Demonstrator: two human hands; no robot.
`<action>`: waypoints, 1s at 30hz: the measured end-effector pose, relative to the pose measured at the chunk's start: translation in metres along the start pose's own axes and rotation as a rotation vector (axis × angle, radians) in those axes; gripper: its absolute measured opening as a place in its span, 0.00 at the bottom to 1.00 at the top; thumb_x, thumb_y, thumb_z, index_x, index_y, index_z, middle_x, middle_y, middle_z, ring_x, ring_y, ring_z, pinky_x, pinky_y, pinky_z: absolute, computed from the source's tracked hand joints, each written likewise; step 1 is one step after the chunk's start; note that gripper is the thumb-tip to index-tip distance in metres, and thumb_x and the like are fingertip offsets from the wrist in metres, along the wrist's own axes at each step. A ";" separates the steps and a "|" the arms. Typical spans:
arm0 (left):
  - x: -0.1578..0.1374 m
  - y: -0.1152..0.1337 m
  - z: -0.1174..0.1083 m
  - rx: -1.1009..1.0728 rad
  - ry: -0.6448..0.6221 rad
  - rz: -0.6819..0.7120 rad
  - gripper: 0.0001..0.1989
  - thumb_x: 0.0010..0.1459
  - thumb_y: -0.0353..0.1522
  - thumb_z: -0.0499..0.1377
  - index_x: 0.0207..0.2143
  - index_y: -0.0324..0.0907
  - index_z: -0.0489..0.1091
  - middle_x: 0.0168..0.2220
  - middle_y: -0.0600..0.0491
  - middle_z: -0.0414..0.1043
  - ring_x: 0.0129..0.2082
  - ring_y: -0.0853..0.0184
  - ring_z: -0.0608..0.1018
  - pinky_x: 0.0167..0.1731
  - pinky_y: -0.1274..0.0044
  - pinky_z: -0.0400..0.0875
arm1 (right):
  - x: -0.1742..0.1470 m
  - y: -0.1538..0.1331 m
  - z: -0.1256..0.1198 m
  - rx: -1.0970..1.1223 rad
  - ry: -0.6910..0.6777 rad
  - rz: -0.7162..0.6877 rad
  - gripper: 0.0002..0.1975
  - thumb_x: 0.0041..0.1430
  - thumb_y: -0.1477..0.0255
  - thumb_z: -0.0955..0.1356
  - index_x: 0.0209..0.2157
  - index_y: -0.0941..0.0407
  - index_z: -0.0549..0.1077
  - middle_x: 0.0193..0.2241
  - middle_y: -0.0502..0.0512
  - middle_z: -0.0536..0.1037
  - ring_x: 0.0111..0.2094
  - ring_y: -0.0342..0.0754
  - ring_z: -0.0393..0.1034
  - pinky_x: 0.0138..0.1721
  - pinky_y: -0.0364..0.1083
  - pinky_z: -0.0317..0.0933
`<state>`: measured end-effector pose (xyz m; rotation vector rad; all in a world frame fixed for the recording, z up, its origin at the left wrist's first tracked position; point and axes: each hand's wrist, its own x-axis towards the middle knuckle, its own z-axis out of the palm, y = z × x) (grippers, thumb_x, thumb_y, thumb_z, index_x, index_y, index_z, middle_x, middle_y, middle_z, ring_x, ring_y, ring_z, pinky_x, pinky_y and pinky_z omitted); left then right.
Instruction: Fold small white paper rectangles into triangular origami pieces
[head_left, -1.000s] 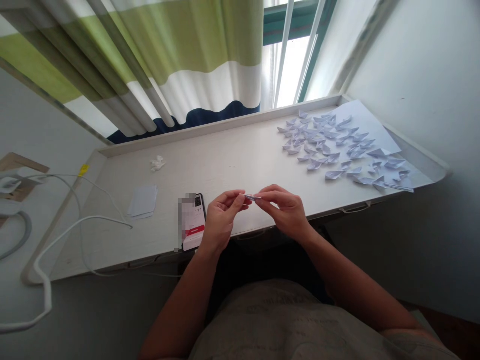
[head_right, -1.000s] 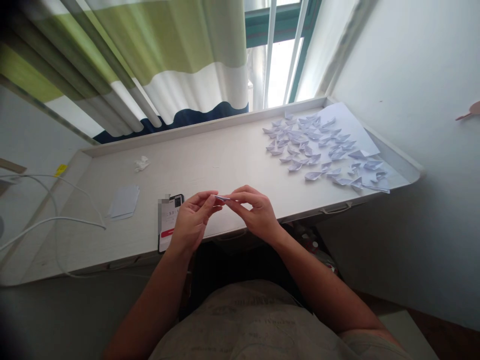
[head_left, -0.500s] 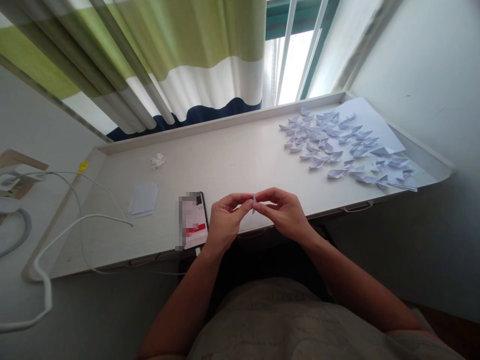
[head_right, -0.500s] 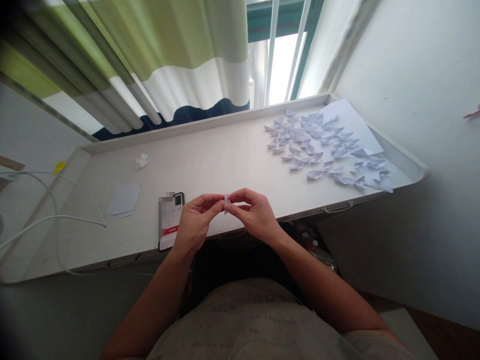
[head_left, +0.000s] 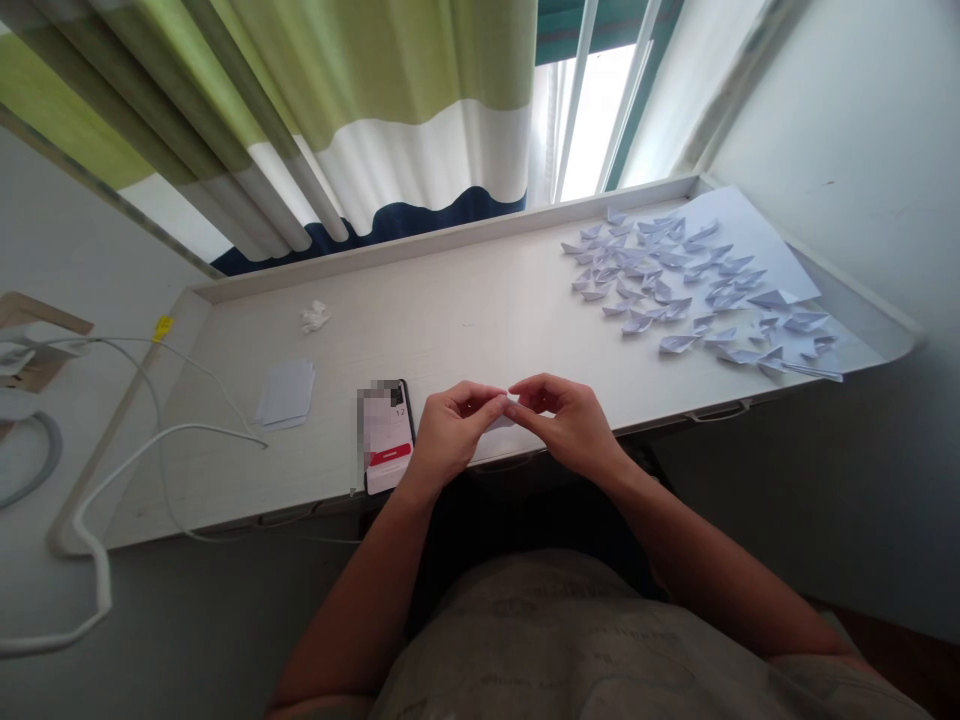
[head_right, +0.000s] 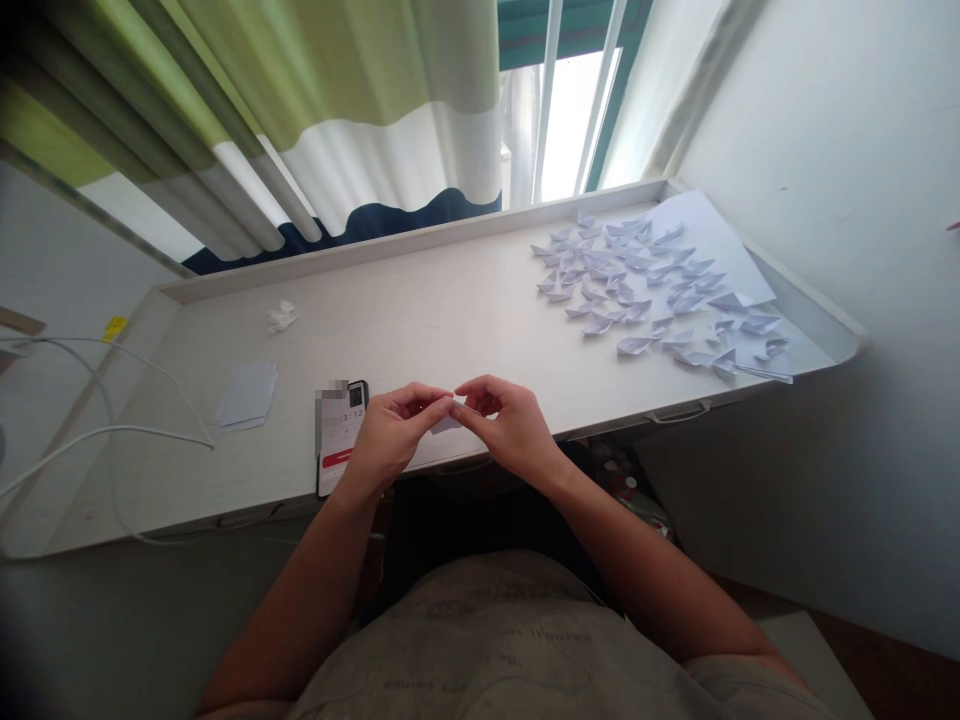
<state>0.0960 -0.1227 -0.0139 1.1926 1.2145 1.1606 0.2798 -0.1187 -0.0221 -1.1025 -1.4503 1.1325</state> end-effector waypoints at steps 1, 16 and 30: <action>0.002 0.001 -0.001 -0.003 -0.022 -0.004 0.11 0.54 0.39 0.76 0.34 0.41 0.86 0.32 0.49 0.85 0.32 0.65 0.82 0.36 0.75 0.76 | 0.000 0.001 -0.001 0.024 -0.016 0.009 0.19 0.56 0.53 0.81 0.39 0.54 0.83 0.28 0.51 0.81 0.31 0.48 0.76 0.36 0.50 0.74; 0.005 0.007 -0.011 -0.024 -0.126 -0.095 0.20 0.51 0.46 0.77 0.31 0.40 0.81 0.27 0.49 0.82 0.21 0.68 0.77 0.22 0.78 0.69 | 0.002 0.005 -0.027 -0.167 -0.306 -0.280 0.09 0.67 0.60 0.75 0.41 0.47 0.88 0.43 0.56 0.86 0.42 0.53 0.81 0.48 0.53 0.76; -0.019 0.013 -0.014 0.190 -0.145 0.111 0.11 0.55 0.34 0.76 0.41 0.46 0.83 0.40 0.50 0.83 0.40 0.62 0.82 0.45 0.73 0.75 | -0.007 0.002 -0.019 0.014 -0.154 -0.066 0.13 0.65 0.57 0.76 0.34 0.52 0.83 0.41 0.57 0.84 0.43 0.52 0.79 0.44 0.52 0.77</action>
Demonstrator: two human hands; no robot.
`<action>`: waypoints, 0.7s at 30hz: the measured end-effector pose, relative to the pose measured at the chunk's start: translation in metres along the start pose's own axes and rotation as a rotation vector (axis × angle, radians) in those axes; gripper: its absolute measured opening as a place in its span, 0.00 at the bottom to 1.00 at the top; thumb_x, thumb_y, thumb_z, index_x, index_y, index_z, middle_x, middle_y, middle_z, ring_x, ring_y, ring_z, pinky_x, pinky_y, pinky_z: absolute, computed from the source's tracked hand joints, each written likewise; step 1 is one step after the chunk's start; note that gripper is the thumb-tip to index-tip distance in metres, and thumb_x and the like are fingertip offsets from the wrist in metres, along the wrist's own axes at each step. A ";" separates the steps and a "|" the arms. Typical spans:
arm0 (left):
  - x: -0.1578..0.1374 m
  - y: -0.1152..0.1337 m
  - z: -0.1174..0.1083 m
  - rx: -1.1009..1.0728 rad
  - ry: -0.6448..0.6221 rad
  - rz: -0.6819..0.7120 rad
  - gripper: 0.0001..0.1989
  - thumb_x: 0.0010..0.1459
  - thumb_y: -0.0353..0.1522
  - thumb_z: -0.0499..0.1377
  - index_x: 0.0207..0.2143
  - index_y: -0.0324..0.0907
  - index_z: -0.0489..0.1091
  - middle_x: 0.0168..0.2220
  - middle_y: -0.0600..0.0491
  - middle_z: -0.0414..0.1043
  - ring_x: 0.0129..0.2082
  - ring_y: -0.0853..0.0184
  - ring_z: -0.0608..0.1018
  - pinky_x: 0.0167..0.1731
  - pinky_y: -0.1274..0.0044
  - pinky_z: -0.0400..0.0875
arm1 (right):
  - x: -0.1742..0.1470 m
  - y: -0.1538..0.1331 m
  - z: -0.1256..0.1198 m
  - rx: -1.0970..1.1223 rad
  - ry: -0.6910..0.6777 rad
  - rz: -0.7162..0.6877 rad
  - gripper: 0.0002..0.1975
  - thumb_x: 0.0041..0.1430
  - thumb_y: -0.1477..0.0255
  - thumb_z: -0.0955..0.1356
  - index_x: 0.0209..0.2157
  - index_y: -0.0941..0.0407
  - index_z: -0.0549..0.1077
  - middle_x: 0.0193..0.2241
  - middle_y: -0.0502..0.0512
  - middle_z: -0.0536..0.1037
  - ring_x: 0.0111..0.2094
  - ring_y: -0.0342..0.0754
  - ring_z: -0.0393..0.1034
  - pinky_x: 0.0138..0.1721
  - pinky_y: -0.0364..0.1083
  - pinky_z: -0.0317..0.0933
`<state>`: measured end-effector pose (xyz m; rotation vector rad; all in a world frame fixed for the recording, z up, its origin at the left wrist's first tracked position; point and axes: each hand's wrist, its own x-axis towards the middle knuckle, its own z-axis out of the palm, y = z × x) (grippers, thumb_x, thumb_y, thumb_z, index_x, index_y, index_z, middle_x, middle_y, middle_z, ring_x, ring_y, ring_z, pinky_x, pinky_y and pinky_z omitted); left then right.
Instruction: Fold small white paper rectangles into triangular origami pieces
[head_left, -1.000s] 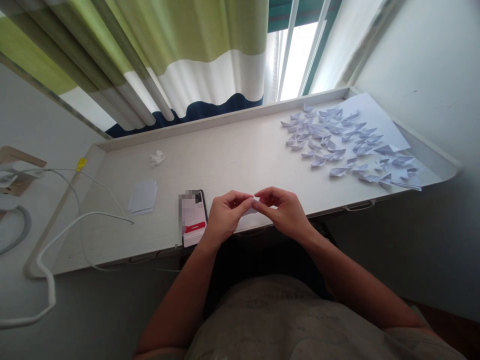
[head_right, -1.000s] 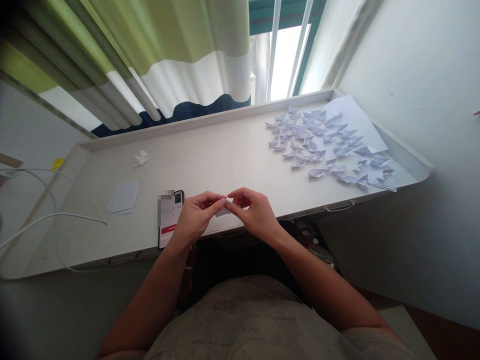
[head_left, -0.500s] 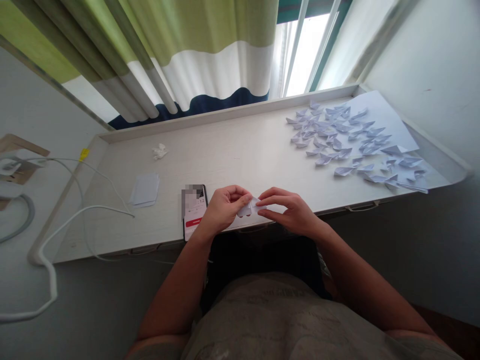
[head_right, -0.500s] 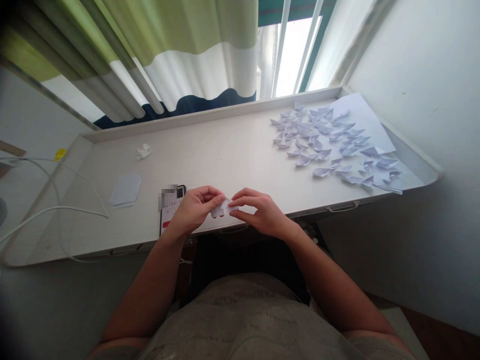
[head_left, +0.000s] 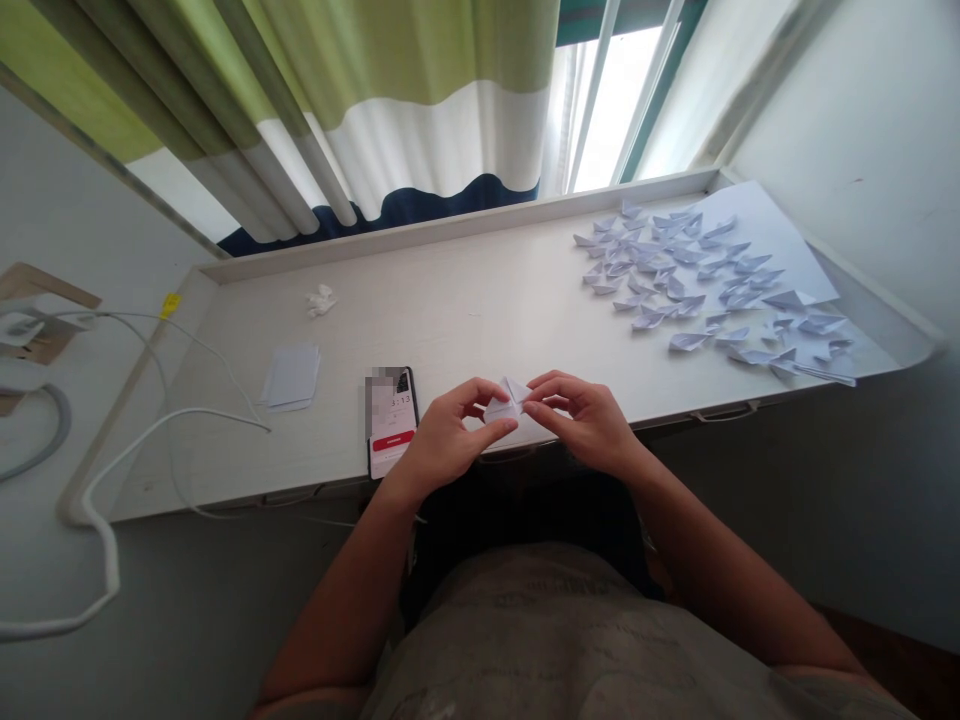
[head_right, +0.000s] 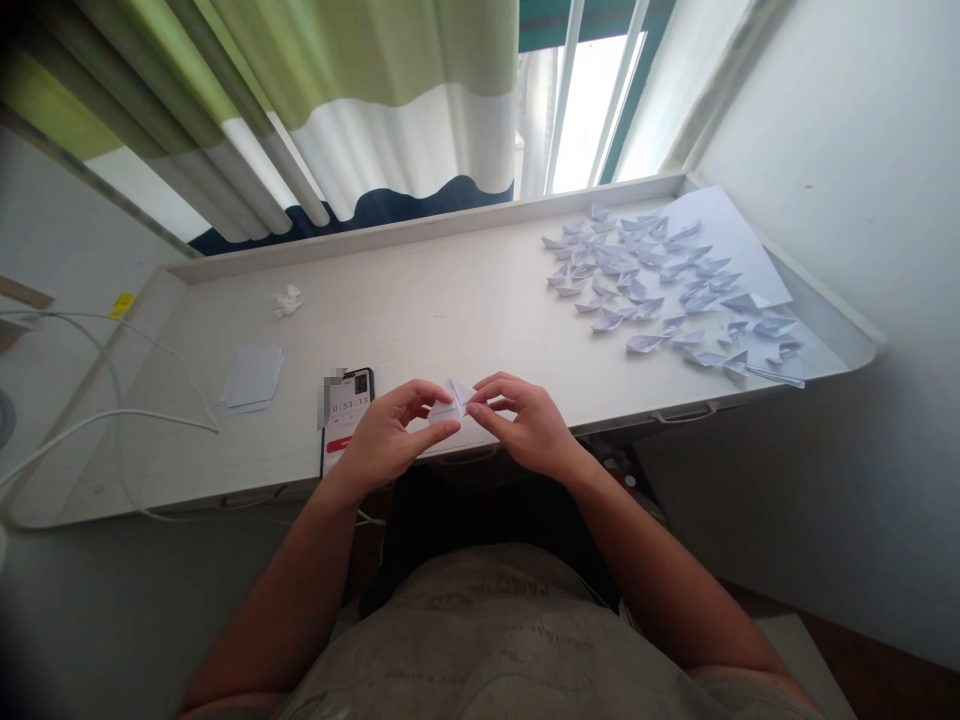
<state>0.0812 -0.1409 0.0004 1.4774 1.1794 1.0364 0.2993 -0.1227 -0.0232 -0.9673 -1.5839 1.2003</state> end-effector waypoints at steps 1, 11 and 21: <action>-0.001 0.000 0.000 0.011 0.007 0.000 0.11 0.55 0.35 0.75 0.41 0.46 0.83 0.39 0.51 0.83 0.39 0.63 0.81 0.44 0.73 0.75 | 0.000 -0.001 0.000 0.019 0.002 0.015 0.13 0.64 0.57 0.76 0.34 0.52 0.83 0.41 0.57 0.84 0.43 0.52 0.80 0.44 0.51 0.77; -0.006 0.001 -0.005 0.301 -0.038 0.116 0.10 0.68 0.41 0.67 0.44 0.45 0.84 0.37 0.53 0.85 0.35 0.65 0.82 0.33 0.78 0.73 | -0.003 0.003 0.005 -0.093 0.045 -0.002 0.16 0.67 0.55 0.74 0.37 0.54 0.81 0.36 0.54 0.85 0.39 0.51 0.80 0.44 0.51 0.77; -0.006 -0.001 0.000 0.146 0.065 0.172 0.06 0.64 0.36 0.71 0.41 0.46 0.86 0.44 0.50 0.88 0.44 0.61 0.87 0.45 0.73 0.81 | -0.005 0.005 0.000 -0.183 0.029 -0.254 0.07 0.71 0.65 0.74 0.38 0.53 0.79 0.36 0.52 0.82 0.37 0.47 0.77 0.43 0.47 0.74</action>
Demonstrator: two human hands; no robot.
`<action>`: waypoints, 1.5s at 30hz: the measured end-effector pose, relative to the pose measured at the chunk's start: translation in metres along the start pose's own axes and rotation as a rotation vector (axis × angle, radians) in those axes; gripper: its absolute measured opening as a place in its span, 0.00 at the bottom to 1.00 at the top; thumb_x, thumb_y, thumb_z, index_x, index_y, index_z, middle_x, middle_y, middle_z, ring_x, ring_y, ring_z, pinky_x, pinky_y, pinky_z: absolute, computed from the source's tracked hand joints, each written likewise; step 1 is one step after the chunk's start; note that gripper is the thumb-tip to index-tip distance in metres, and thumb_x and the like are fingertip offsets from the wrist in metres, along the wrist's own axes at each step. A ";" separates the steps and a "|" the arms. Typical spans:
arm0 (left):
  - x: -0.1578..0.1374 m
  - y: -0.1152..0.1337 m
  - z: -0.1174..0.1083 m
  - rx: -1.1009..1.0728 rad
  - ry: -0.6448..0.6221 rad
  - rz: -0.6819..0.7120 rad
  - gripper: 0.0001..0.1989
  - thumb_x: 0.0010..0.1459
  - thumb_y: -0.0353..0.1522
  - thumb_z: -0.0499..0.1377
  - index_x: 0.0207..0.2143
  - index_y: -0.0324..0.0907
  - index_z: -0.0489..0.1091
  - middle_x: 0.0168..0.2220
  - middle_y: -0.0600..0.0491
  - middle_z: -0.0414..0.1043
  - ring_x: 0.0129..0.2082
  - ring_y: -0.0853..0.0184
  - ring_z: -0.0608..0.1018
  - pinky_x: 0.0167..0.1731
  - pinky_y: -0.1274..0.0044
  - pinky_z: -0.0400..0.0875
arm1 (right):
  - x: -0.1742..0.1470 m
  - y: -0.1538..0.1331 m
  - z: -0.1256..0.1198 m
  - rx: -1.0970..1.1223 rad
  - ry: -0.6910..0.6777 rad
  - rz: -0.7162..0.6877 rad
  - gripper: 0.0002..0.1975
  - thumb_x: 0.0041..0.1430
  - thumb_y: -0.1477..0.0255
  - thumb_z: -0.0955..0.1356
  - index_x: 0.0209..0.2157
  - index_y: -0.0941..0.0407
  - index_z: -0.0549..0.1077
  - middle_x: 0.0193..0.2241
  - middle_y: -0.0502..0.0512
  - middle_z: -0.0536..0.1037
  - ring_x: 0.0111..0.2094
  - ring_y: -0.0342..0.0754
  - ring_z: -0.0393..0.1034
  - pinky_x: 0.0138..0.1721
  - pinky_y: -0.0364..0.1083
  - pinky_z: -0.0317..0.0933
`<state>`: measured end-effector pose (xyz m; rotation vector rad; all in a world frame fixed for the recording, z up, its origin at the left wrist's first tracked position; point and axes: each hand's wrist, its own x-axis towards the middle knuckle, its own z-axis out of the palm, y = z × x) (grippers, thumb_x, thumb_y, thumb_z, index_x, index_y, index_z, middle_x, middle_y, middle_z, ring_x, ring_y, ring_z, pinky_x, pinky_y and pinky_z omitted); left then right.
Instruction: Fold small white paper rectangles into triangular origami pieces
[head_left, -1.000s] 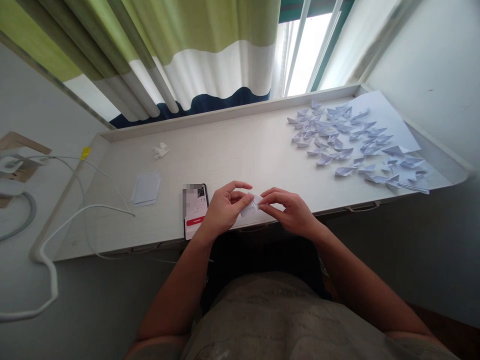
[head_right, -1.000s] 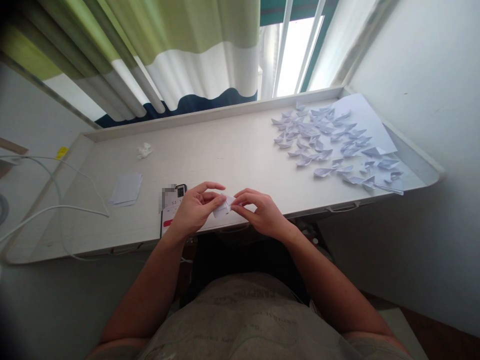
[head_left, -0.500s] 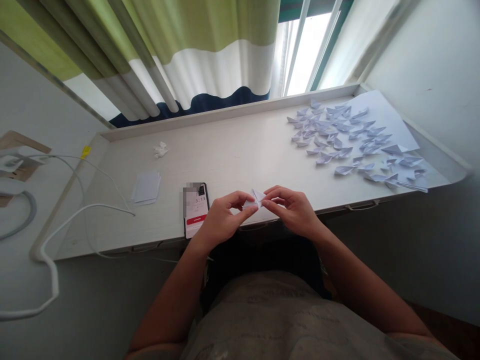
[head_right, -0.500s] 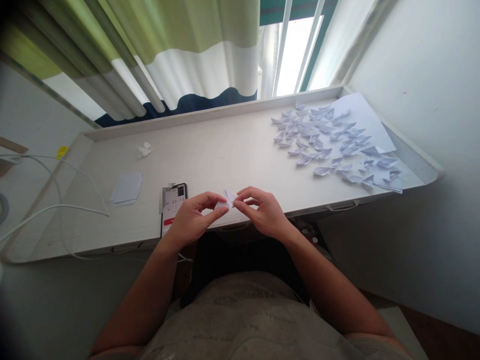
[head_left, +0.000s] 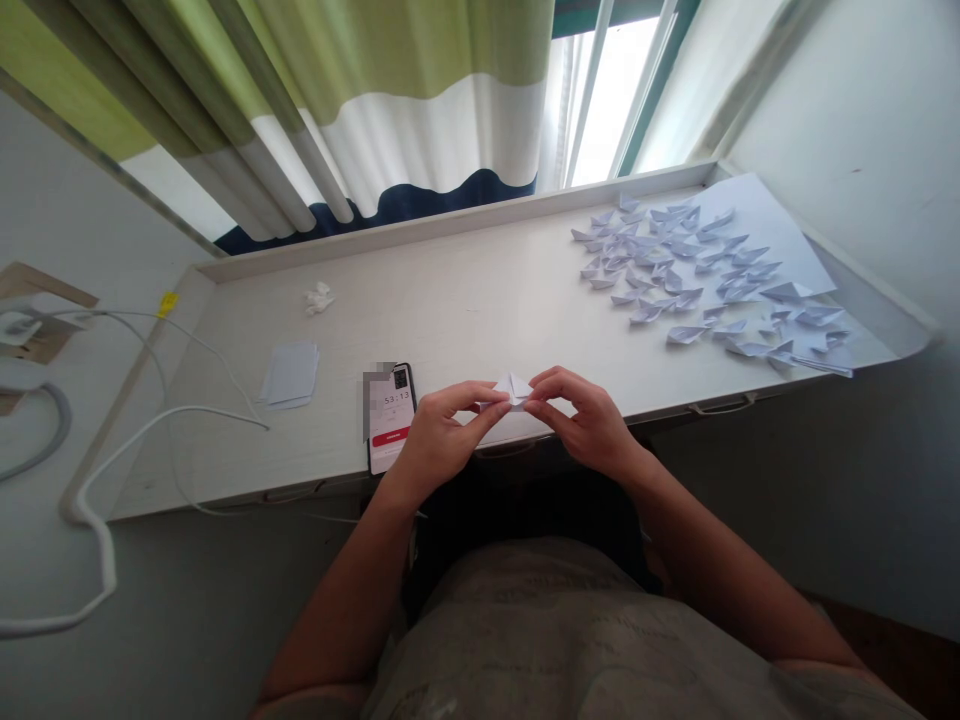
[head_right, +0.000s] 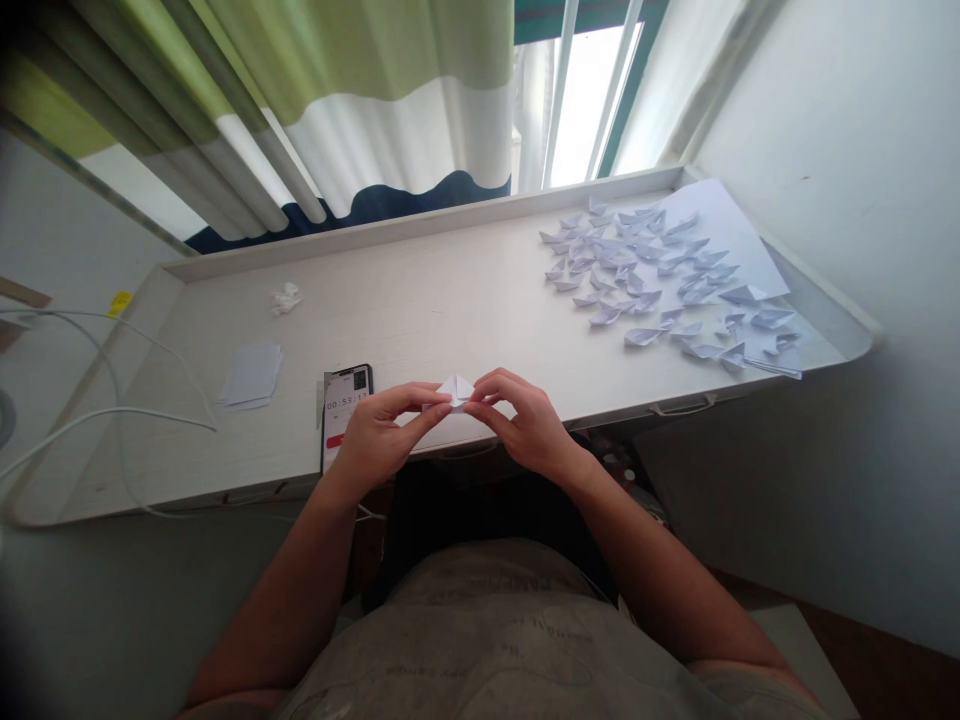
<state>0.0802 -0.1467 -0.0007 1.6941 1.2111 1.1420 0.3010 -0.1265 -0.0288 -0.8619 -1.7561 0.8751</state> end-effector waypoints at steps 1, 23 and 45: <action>0.000 0.000 0.001 -0.024 0.011 -0.002 0.05 0.63 0.36 0.71 0.40 0.45 0.86 0.45 0.49 0.88 0.44 0.60 0.87 0.45 0.73 0.81 | 0.000 0.000 -0.002 0.003 -0.025 -0.043 0.05 0.71 0.66 0.74 0.39 0.52 0.80 0.37 0.53 0.82 0.38 0.47 0.77 0.43 0.47 0.74; -0.003 -0.002 0.007 0.009 0.081 0.165 0.05 0.65 0.34 0.71 0.43 0.47 0.86 0.49 0.47 0.87 0.49 0.59 0.87 0.54 0.67 0.82 | 0.002 -0.006 0.003 0.257 -0.028 0.082 0.11 0.70 0.68 0.74 0.52 0.45 0.84 0.44 0.53 0.83 0.45 0.49 0.80 0.45 0.47 0.75; -0.002 -0.006 0.011 -0.368 0.082 -0.275 0.17 0.50 0.36 0.79 0.37 0.41 0.79 0.31 0.53 0.82 0.31 0.67 0.83 0.36 0.75 0.81 | -0.005 -0.004 0.014 0.366 0.062 0.311 0.16 0.60 0.58 0.80 0.35 0.54 0.78 0.31 0.53 0.84 0.33 0.48 0.79 0.37 0.48 0.74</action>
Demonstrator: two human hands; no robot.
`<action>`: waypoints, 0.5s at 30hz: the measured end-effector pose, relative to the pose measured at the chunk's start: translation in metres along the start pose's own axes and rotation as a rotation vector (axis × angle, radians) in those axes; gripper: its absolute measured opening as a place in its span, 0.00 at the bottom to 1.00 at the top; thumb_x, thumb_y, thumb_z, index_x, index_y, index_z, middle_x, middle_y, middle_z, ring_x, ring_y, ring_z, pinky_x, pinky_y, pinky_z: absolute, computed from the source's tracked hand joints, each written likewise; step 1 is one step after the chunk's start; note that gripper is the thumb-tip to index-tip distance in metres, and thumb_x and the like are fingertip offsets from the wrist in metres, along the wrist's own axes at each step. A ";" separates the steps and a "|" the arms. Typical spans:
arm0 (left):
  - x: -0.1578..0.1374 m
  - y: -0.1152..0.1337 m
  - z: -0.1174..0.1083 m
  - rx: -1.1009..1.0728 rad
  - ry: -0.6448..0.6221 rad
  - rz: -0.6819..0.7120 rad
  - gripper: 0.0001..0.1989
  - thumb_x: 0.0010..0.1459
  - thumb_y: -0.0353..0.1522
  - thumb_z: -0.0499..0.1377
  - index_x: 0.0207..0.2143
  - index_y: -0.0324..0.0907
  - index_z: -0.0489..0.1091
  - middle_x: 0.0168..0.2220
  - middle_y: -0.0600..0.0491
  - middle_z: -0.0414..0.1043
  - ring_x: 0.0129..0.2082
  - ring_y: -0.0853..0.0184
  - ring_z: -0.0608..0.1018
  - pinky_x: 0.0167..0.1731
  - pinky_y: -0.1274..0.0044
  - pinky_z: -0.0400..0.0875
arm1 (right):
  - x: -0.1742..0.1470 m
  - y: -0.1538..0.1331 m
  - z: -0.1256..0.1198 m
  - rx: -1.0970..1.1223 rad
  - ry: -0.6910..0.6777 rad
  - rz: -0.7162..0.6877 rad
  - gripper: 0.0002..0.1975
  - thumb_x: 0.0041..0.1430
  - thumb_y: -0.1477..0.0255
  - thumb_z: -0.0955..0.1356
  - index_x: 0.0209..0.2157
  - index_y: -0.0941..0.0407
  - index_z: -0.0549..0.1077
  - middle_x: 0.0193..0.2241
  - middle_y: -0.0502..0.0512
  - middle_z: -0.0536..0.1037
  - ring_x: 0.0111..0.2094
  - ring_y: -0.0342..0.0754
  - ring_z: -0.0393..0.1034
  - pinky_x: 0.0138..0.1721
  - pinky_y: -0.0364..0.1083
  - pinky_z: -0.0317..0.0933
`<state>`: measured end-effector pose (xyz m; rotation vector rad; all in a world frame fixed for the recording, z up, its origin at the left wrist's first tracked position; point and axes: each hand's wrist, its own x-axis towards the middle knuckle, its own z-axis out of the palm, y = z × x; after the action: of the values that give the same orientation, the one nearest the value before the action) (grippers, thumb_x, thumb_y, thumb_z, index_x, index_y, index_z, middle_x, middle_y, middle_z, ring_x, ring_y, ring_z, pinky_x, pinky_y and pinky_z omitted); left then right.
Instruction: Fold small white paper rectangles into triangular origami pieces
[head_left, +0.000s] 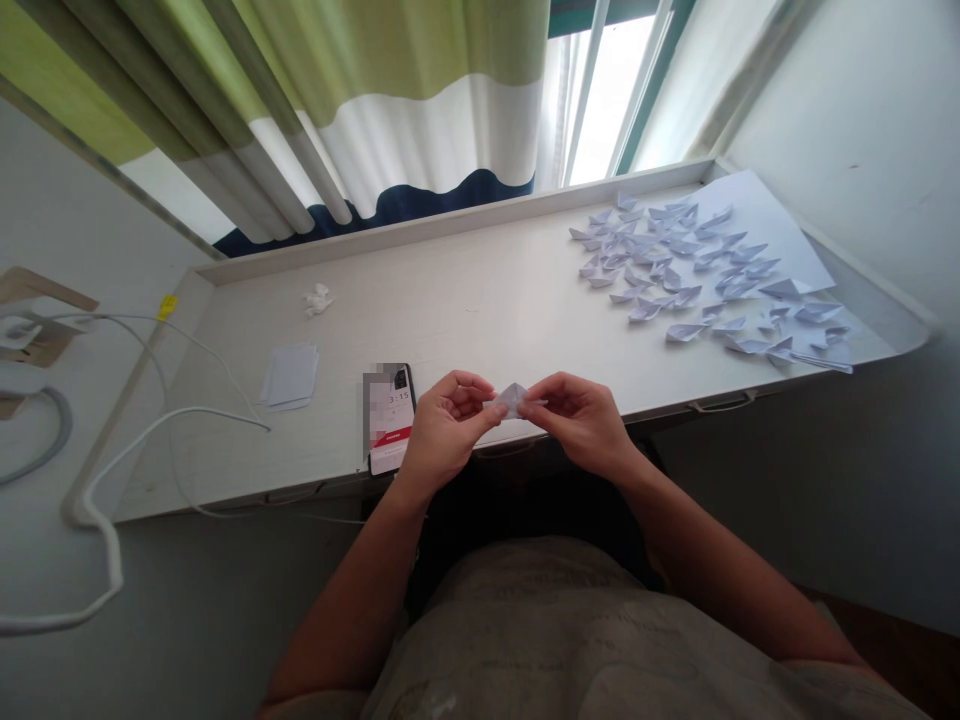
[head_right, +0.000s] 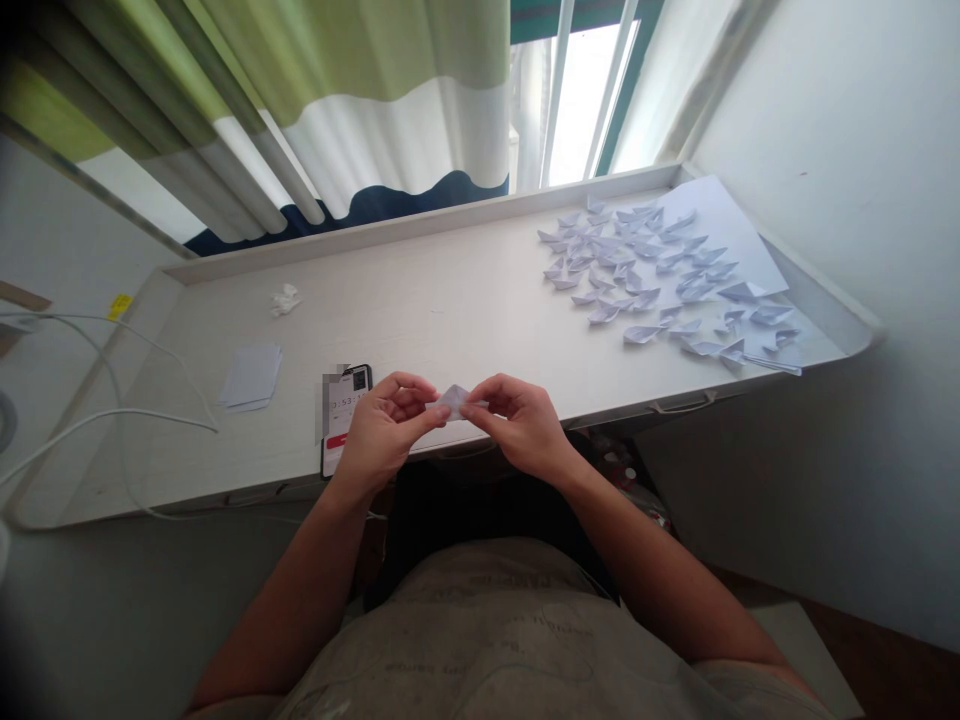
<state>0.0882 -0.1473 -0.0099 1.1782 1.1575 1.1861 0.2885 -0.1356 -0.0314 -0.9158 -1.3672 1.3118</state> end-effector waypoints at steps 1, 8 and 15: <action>0.001 0.001 0.000 -0.011 -0.018 -0.020 0.18 0.49 0.36 0.79 0.38 0.41 0.78 0.31 0.54 0.82 0.30 0.68 0.83 0.36 0.75 0.81 | 0.000 0.001 0.002 0.042 0.023 0.016 0.17 0.58 0.58 0.81 0.36 0.54 0.77 0.31 0.52 0.84 0.32 0.48 0.79 0.37 0.47 0.74; 0.003 0.004 0.002 -0.008 -0.153 -0.095 0.18 0.51 0.43 0.78 0.35 0.40 0.83 0.32 0.49 0.85 0.28 0.66 0.83 0.33 0.74 0.82 | 0.003 -0.007 0.000 0.131 -0.027 0.122 0.22 0.55 0.57 0.83 0.42 0.54 0.77 0.30 0.51 0.85 0.31 0.48 0.82 0.36 0.47 0.76; 0.010 0.000 0.000 0.005 -0.137 -0.134 0.20 0.50 0.46 0.78 0.30 0.39 0.81 0.27 0.51 0.81 0.24 0.67 0.81 0.27 0.76 0.79 | 0.005 -0.004 0.004 0.095 0.000 0.178 0.25 0.57 0.49 0.79 0.44 0.55 0.79 0.30 0.53 0.87 0.30 0.52 0.85 0.37 0.52 0.81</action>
<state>0.0890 -0.1375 -0.0104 1.1487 1.1179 0.9863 0.2841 -0.1326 -0.0269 -0.9898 -1.2347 1.4981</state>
